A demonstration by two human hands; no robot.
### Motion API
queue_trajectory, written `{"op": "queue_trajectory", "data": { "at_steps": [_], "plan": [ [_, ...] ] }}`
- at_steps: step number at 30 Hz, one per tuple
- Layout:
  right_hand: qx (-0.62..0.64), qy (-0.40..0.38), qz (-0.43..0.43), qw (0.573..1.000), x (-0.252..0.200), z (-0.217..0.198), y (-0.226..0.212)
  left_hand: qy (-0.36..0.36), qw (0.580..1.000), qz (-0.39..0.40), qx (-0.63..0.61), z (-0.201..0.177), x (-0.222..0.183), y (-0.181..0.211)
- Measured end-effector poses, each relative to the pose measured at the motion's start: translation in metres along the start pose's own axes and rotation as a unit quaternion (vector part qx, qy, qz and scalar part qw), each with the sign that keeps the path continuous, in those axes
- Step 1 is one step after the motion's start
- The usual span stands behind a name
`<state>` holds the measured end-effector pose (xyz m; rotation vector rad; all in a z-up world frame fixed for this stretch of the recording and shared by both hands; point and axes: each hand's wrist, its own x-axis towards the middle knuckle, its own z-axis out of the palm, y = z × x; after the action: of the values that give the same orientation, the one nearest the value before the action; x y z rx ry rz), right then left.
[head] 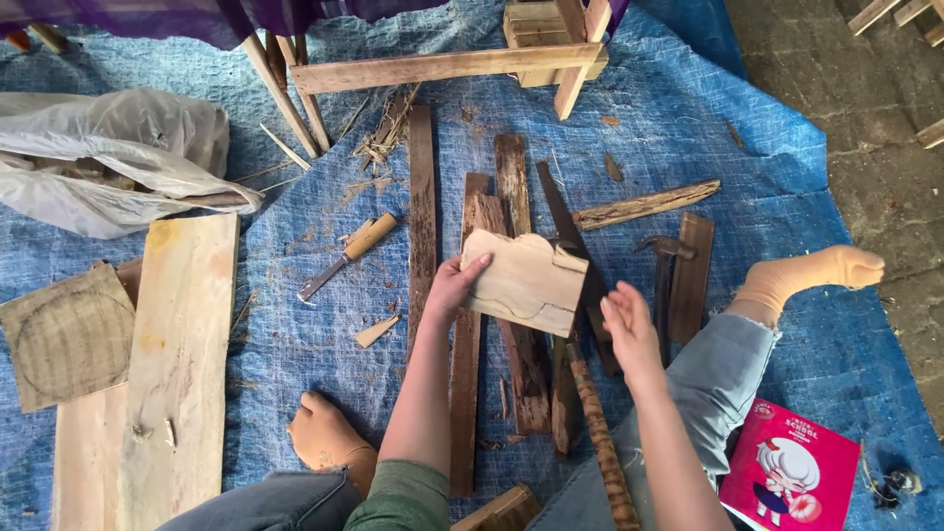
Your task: Shaping a piece of wood by shaving it with a sickle to follow a drawn outline while sitting on a tarp.
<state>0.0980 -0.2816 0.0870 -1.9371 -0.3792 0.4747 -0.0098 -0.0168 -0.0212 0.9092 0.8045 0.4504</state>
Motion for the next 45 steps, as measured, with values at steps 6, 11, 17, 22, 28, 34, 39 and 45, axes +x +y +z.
{"op": "queue_trajectory", "data": {
  "at_steps": [6,11,17,22,28,34,39,45],
  "plan": [
    [0.151,-0.008,-0.009,0.988,0.034,0.013,0.005,-0.092,0.994,-0.006,0.065,0.025,-0.029,0.027],
    [0.148,0.063,-0.001,0.987,0.023,0.016,0.010,-0.105,0.983,0.049,0.139,0.040,-0.043,0.040],
    [-0.147,0.074,-0.040,0.986,0.007,0.003,-0.006,-0.097,0.772,0.327,0.536,0.081,-0.055,0.048],
    [-0.282,0.081,-0.119,0.949,0.009,0.002,-0.015,-0.215,0.753,0.350,0.514,0.110,-0.058,0.037],
    [-0.409,-0.018,-0.146,0.901,0.031,-0.007,0.005,-0.246,0.799,0.337,0.433,0.108,-0.020,-0.031],
    [-0.460,-0.058,-0.160,0.872,0.052,-0.013,0.007,-0.231,0.877,0.260,0.332,0.113,-0.029,-0.036],
    [-0.427,-0.017,-0.148,0.892,0.069,-0.008,0.012,-0.182,0.891,0.272,0.315,0.121,-0.024,-0.024],
    [-0.252,0.030,-0.039,0.966,0.057,-0.011,-0.016,-0.141,0.924,0.252,0.252,0.122,-0.007,-0.030]
  ]
}}
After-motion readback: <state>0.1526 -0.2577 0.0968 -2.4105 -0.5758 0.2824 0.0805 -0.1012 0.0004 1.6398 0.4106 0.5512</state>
